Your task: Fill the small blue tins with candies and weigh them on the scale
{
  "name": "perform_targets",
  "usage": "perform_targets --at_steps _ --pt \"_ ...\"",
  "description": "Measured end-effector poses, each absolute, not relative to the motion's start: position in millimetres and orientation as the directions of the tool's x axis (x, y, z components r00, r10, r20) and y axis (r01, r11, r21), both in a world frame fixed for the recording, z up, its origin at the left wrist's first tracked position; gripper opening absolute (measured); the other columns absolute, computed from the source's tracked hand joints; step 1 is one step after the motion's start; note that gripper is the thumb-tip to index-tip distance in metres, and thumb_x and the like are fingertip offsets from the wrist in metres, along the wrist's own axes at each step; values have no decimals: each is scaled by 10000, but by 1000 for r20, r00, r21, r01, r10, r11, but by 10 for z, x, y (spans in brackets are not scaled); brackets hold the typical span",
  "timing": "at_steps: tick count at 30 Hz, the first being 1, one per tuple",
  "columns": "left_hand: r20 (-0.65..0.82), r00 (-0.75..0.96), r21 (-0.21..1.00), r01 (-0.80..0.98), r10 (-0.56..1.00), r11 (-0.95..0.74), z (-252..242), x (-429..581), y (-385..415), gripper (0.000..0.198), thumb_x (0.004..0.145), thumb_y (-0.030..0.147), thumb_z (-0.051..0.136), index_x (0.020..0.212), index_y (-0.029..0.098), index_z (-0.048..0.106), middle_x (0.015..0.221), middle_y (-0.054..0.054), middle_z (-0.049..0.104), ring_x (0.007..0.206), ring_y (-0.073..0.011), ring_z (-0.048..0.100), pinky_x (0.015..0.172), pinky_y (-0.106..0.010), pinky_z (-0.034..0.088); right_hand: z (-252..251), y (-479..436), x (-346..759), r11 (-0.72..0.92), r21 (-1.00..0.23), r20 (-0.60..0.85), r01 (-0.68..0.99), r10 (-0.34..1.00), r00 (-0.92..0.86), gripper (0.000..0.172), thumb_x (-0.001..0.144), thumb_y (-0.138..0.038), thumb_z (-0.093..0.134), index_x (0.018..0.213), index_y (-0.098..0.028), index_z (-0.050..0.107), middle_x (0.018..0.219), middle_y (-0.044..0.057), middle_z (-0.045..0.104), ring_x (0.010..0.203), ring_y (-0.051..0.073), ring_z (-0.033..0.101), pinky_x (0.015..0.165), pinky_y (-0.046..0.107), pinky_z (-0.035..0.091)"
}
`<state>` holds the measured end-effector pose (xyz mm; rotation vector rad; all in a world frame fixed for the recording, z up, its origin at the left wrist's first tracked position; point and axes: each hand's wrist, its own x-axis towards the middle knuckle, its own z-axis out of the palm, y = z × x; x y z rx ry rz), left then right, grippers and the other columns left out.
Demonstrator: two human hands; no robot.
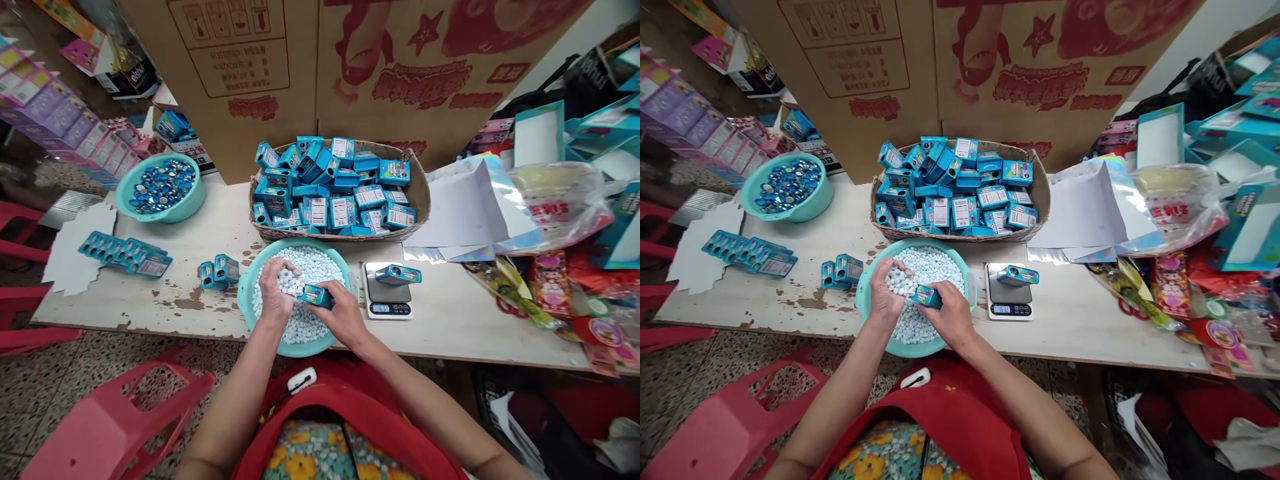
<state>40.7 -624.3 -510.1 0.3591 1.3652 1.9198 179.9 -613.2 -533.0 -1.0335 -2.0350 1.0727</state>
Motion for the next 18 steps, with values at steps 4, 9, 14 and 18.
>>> perform_targets --at_steps 4,9,14,18 --pt "-219 -679 886 -439 701 -148 -5106 387 -6170 253 758 370 630 684 171 492 609 26 531 499 -102 536 508 -232 442 -5290 -6094 1768 384 -853 146 354 826 -545 259 732 -214 712 965 -207 601 923 44 626 883 224 588 771 325 460" --pt "-234 -692 892 -432 683 -132 -5039 386 -6126 305 747 405 655 678 166 478 575 38 508 441 -78 492 446 -205 399 -5265 -6056 1763 372 -866 147 336 829 -540 261 739 -223 692 982 -208 598 933 42 621 887 218 586 775 321 459" --pt "-247 -698 901 -420 672 -106 -5003 412 -6116 348 753 451 645 650 165 475 535 37 474 444 -80 474 443 -203 398 -5258 -6013 1780 354 -880 139 317 830 -540 254 739 -220 684 978 -213 599 930 44 623 889 222 584 780 329 453" --pt "-236 -722 917 -388 650 -98 -4984 441 -6111 391 771 466 619 584 159 466 505 22 476 466 -92 496 502 -225 441 -5245 -5986 1780 335 -894 138 298 838 -528 253 735 -214 681 975 -223 601 931 40 623 894 223 583 782 332 451"
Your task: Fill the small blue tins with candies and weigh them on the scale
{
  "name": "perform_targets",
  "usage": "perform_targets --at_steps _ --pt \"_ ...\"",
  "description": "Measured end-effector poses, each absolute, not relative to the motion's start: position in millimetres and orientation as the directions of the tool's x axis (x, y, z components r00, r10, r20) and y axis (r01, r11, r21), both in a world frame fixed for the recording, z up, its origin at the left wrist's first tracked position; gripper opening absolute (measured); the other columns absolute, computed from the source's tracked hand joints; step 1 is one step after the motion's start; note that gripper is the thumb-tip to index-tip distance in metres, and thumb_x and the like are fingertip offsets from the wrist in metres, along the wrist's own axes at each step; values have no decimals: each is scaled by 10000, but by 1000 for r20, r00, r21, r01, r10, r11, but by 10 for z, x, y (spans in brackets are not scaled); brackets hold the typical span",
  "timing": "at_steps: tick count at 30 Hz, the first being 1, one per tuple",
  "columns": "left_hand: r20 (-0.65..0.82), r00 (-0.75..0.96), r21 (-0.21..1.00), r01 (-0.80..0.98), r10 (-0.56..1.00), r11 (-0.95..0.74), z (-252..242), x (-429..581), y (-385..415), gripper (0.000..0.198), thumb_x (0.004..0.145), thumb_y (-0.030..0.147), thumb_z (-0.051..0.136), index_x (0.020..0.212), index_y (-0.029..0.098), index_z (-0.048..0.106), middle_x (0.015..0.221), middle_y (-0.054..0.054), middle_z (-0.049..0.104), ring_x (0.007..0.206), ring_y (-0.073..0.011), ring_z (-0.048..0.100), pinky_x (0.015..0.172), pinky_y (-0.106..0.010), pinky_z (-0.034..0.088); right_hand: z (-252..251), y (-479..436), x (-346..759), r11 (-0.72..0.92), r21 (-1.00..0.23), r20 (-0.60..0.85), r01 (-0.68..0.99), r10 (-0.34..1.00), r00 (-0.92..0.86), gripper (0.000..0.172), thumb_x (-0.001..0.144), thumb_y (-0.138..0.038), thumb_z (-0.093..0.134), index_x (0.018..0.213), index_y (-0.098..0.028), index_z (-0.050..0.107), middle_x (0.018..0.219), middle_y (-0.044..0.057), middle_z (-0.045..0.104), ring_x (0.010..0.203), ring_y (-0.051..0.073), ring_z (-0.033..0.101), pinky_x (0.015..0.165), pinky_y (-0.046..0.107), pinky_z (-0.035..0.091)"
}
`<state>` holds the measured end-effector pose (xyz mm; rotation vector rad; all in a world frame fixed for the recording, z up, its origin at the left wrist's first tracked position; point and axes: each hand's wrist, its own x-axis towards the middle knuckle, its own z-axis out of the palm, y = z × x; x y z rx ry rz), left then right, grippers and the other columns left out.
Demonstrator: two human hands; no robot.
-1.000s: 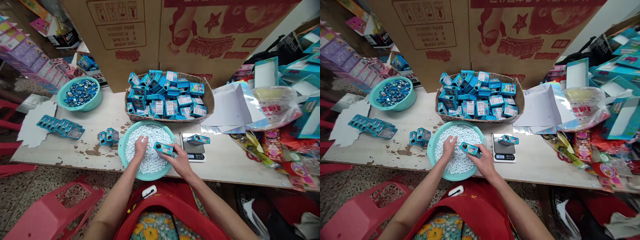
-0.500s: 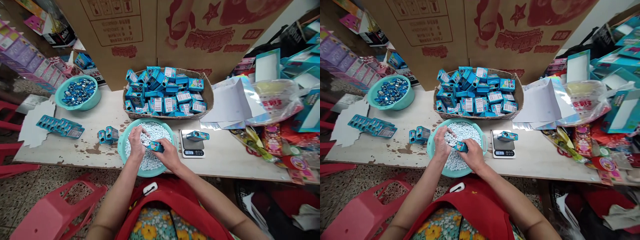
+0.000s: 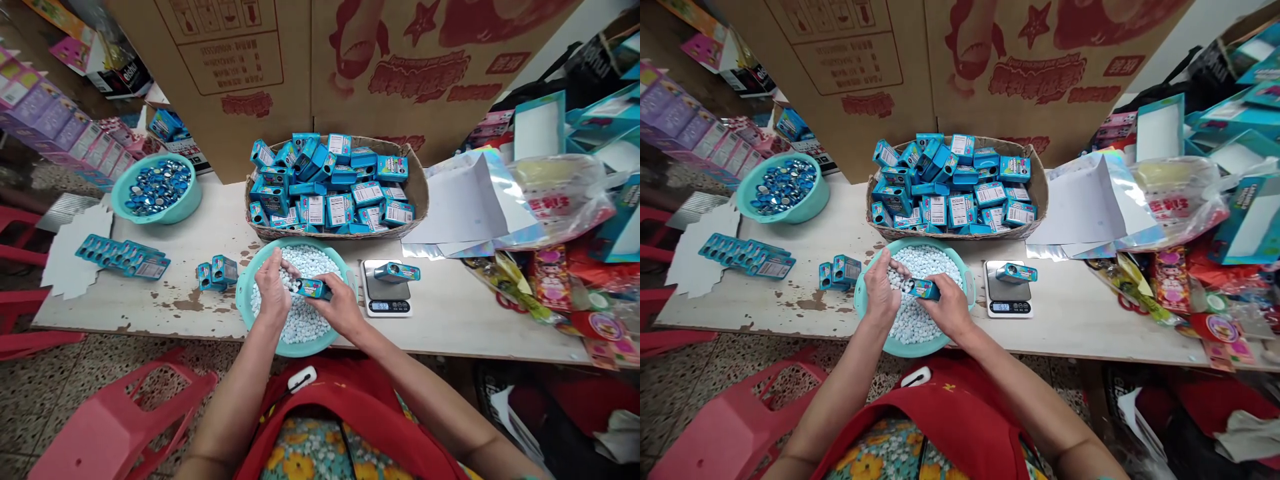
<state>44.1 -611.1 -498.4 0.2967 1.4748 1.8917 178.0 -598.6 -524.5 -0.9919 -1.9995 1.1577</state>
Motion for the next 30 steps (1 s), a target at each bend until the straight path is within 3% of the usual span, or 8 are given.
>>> perform_targets --at_steps 10,16,23,26,30 --pt "-186 -729 924 -358 658 -136 -5044 503 -6055 290 773 389 639 654 159 508 561 39 471 491 -87 494 512 -221 435 -5289 -5960 1793 284 -918 111 276 854 -508 264 719 -185 692 963 -213 597 935 35 612 907 219 573 795 328 446" --pt "-211 -741 924 -365 637 -119 -4994 555 -6017 325 764 420 644 633 158 501 540 43 446 464 -76 454 485 -212 412 -5211 -5959 1798 253 -928 94 273 869 -485 245 719 -185 688 943 -225 600 913 28 611 881 217 570 773 326 447" --pt "-231 -761 945 -325 606 -48 -5095 584 -5975 342 762 433 641 631 153 497 522 52 413 419 -52 377 400 -186 289 -5265 -5941 1832 219 -933 74 284 893 -445 265 707 -158 681 949 -225 595 922 28 610 899 221 564 798 342 444" --pt "-155 -765 960 -265 625 -87 -5104 602 -5968 356 782 447 619 631 162 467 525 57 398 427 -52 386 416 -185 300 -5290 -5939 1840 245 -937 110 249 884 -455 288 711 -158 681 974 -226 586 950 33 604 930 221 559 818 340 438" --pt "-201 -758 957 -288 620 -42 -5140 617 -5921 357 770 446 630 632 165 458 522 59 404 422 -54 395 405 -184 306 -5349 -5926 1836 193 -952 69 237 891 -449 250 705 -154 686 927 -221 594 921 22 602 897 211 568 794 327 444"
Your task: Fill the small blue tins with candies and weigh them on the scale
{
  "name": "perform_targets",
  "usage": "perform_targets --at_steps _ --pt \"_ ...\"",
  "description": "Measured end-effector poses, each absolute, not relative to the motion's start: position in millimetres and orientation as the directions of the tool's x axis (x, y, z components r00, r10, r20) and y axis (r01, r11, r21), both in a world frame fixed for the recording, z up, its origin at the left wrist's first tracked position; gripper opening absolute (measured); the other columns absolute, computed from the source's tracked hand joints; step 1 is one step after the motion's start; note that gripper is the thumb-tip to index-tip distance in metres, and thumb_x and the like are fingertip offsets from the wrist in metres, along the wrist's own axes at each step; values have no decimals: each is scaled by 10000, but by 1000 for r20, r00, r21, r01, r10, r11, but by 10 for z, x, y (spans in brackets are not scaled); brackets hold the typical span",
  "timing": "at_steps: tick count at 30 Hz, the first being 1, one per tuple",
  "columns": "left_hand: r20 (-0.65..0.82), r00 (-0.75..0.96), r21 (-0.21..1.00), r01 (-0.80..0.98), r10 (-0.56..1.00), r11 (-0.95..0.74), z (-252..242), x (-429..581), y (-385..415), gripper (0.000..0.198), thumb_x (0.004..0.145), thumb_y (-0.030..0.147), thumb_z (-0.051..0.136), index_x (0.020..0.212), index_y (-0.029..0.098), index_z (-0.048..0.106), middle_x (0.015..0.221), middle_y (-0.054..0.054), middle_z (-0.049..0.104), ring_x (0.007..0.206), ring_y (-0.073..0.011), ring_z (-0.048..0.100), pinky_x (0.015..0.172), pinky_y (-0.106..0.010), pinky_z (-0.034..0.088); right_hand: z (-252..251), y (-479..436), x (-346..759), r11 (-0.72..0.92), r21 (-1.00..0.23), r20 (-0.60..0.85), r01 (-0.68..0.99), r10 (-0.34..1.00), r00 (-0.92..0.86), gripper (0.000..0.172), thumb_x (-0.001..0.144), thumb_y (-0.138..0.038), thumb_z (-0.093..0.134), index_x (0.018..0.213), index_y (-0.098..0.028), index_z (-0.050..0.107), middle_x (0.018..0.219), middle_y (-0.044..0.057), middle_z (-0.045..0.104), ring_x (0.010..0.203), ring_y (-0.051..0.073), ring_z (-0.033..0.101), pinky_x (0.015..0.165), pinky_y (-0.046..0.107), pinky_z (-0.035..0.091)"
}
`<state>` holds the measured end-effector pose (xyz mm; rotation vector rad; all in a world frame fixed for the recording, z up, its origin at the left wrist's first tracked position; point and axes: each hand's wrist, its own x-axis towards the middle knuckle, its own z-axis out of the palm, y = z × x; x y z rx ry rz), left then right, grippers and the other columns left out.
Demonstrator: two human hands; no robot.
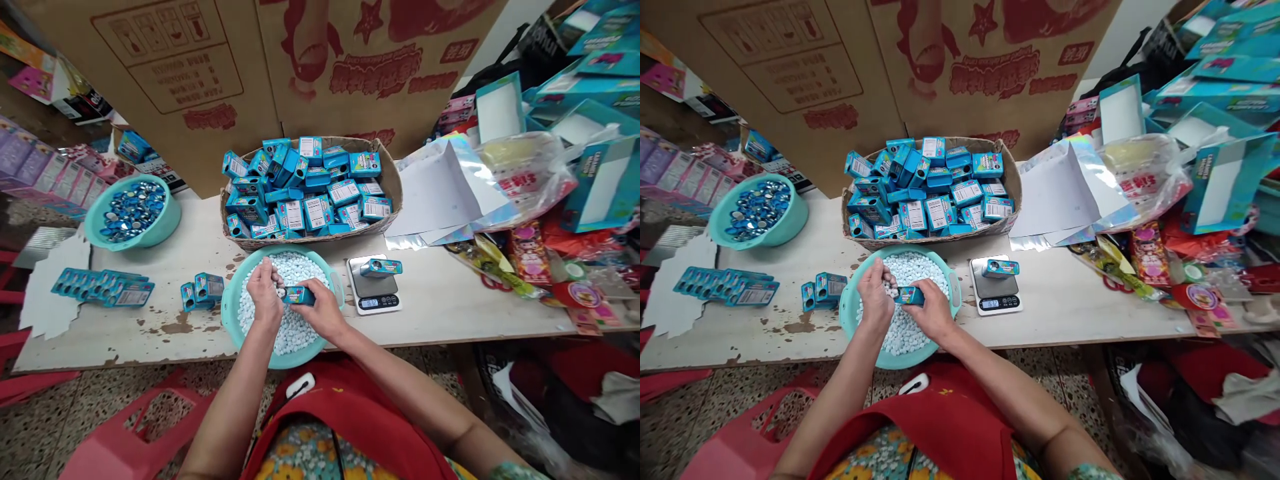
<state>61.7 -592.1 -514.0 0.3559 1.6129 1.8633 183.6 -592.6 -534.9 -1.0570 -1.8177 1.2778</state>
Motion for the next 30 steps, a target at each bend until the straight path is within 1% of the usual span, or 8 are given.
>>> perform_targets --at_steps 4,11,14,18,20,24,28,30 --pt "-192 -737 951 -303 648 -63 -5132 650 -5884 371 788 458 612 624 169 446 489 65 368 408 -60 398 392 -184 309 -5412 -5912 1854 183 -963 80 196 894 -442 294 687 -148 715 948 -219 599 929 16 596 903 201 567 807 318 441" --pt "-271 -649 890 -451 711 -73 -4906 709 -5795 378 710 413 712 632 159 444 491 74 359 370 -26 314 343 -155 204 -5426 -5841 2035 109 -984 44 141 915 -400 360 618 -211 805 939 -233 643 943 12 620 931 203 580 852 340 461" --pt "-370 -592 818 -573 716 -52 -4994 581 -5725 345 723 381 696 655 166 435 515 67 392 384 -31 360 346 -146 246 -5371 -5849 2381 25 -997 -2 76 943 -333 352 631 -266 804 947 -234 652 961 17 617 933 200 592 857 338 476" --pt "-636 -464 725 -632 616 273 -5397 426 -5727 202 775 291 605 692 149 488 553 33 464 389 -45 412 322 -134 253 -5351 -5901 3186 -126 -992 -126 6 987 -100 411 655 -311 788 1012 -224 604 972 25 625 880 195 617 815 334 502" --pt "-672 -423 719 -568 608 399 -5593 418 -5786 156 751 250 617 716 133 521 555 35 463 363 -34 373 303 -126 210 -5476 -5875 3647 -153 -988 -149 33 982 113 425 673 -318 773 1032 -214 571 956 27 628 858 188 616 803 336 502" --pt "-645 -441 748 -532 624 397 -5777 470 -5863 160 732 245 634 731 124 529 564 35 463 369 -28 374 308 -116 221 -6056 -5672 4374 -160 -974 -69 159 882 466 500 624 -378 777 1006 -189 516 888 26 612 801 184 599 775 357 503" --pt "-723 -348 650 -636 596 417 -5773 473 -5801 123 789 225 576 755 127 510 571 35 450 380 -33 385 315 -117 236 -6565 -5494 4650 -202 -946 -35 255 843 537 543 604 -454 750 983 -174 481 866 47 598 789 207 595 757 403 508" --pt "-722 -343 647 -642 601 410 -5761 455 -5771 119 803 227 571 775 130 508 586 35 455 387 -33 394 318 -116 243 -6602 -5478 4645 -198 -937 -9 289 839 545 583 602 -460 752 1023 -164 480 972 96 589 903 248 583 823 461 485"
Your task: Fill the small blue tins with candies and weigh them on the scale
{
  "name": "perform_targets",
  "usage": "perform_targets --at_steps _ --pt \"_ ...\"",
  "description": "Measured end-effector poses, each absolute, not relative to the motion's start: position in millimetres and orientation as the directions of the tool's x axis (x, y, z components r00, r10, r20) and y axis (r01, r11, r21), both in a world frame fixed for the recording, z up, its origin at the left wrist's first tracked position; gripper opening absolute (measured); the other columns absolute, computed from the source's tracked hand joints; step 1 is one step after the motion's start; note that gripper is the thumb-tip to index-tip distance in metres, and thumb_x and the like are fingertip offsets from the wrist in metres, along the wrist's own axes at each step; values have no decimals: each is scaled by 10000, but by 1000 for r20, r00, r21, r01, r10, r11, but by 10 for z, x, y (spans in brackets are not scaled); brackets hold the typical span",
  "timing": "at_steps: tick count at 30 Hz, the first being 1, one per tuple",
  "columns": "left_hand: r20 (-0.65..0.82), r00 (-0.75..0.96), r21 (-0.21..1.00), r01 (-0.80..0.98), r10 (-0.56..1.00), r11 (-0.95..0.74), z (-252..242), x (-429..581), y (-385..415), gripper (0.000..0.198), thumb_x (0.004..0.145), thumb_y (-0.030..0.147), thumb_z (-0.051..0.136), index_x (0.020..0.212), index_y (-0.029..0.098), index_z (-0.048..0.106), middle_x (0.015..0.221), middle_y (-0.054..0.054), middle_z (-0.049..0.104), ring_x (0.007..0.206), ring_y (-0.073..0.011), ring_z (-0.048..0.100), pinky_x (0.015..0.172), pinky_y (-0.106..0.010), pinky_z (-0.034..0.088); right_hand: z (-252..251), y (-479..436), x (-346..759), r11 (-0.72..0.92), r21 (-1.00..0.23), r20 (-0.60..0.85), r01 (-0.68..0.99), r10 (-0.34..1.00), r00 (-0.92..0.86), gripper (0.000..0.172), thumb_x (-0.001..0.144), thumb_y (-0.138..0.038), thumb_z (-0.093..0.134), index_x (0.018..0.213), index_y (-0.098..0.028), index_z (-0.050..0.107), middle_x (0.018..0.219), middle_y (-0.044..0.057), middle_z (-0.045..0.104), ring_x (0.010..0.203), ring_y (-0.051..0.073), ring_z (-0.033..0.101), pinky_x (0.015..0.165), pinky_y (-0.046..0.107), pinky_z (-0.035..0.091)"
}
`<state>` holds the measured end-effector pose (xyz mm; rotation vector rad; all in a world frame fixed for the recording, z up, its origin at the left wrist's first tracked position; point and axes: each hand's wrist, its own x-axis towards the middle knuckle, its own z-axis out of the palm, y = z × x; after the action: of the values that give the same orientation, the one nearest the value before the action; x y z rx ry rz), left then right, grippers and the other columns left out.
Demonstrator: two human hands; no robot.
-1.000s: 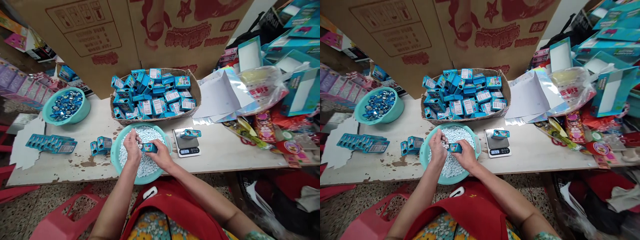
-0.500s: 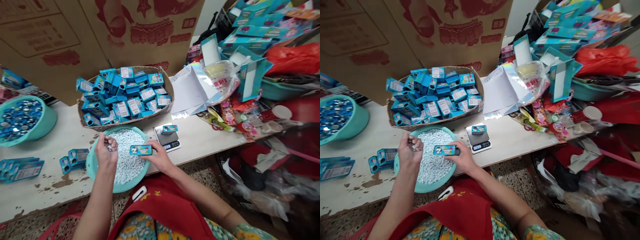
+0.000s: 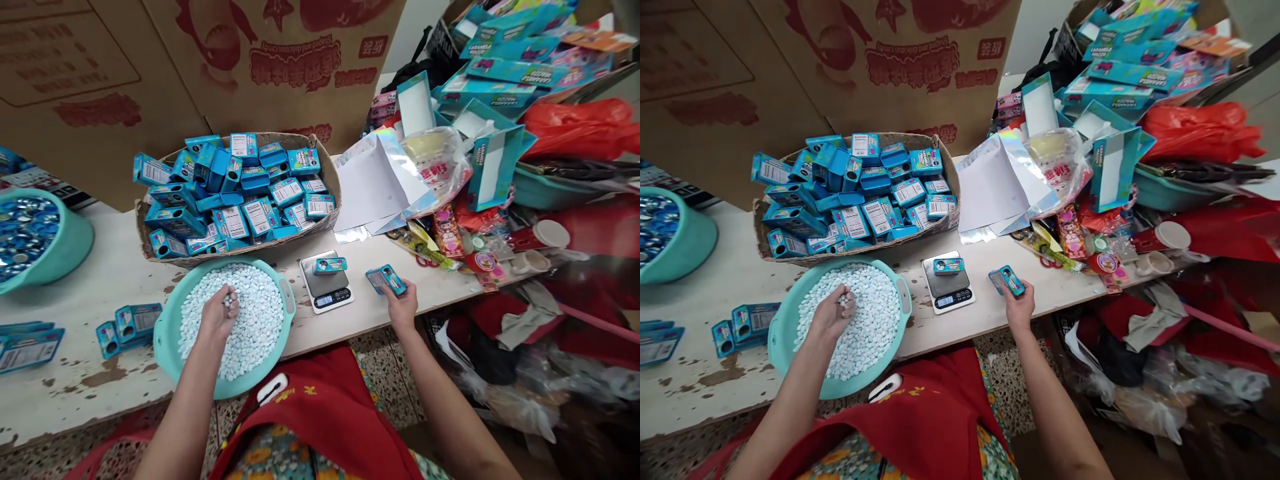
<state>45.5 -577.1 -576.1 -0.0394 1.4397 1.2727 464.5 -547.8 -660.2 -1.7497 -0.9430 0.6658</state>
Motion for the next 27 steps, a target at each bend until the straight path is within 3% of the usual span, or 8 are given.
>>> perform_targets --at_steps 3,5,7,11,13,18,22,27 --pt "-732 -337 630 -665 593 400 -5753 444 -5769 117 822 225 557 778 136 496 596 34 458 388 -34 396 317 -118 247 -6447 -5458 4481 -90 -858 216 505 829 515 698 604 -438 776 1156 -142 469 1254 189 468 1203 314 422 999 525 354" --pt "-751 -320 601 -693 578 398 -5753 461 -5788 107 844 207 522 771 137 487 590 30 456 387 -38 397 315 -124 250 -6332 -5370 4271 47 -788 325 614 879 349 721 645 -415 764 1234 -146 447 1320 184 428 1257 297 373 1037 490 327" --pt "-758 -304 584 -711 577 392 -5753 494 -5811 107 859 193 496 769 136 484 588 27 457 389 -42 402 313 -129 252 -6276 -5216 4019 136 -813 254 567 958 134 655 691 -410 731 1238 -171 461 1270 146 494 1188 267 454 987 438 394" --pt "-745 -316 587 -727 587 355 -5742 569 -5857 112 848 203 517 765 129 499 588 22 466 393 -42 406 311 -128 237 -6158 -4947 3574 31 -914 -9 405 995 -97 441 683 -459 716 997 -185 570 952 53 631 902 233 590 808 381 482" --pt "-731 -331 600 -728 596 332 -5718 603 -5876 139 833 234 552 760 122 516 588 14 475 402 -45 416 315 -129 230 -5948 -4941 3405 78 -913 29 399 991 -128 391 677 -456 728 927 -191 584 884 30 625 850 222 591 780 361 476" --pt "-679 -308 622 -723 666 300 -5555 719 -5857 385 793 493 585 782 108 573 634 -27 533 447 -64 464 332 -139 212 -5183 -5194 2916 468 -789 312 398 863 -397 316 739 -358 731 1009 -247 610 968 33 630 917 224 577 836 365 425" --pt "-672 -345 653 -694 655 303 -5420 790 -5804 563 754 664 505 749 110 604 621 -25 524 460 -77 464 357 -162 246 -4979 -5365 2434 672 -618 332 408 694 -639 260 761 -301 726 998 -255 628 890 17 662 867 222 583 861 388 364" --pt "-654 -451 702 -660 608 265 -5425 743 -5855 509 706 624 576 691 116 610 630 -19 528 477 -75 458 384 -175 248 -5049 -5440 2173 711 -541 329 449 670 -665 273 768 -264 718 1023 -252 621 933 20 662 899 224 575 871 386 322"
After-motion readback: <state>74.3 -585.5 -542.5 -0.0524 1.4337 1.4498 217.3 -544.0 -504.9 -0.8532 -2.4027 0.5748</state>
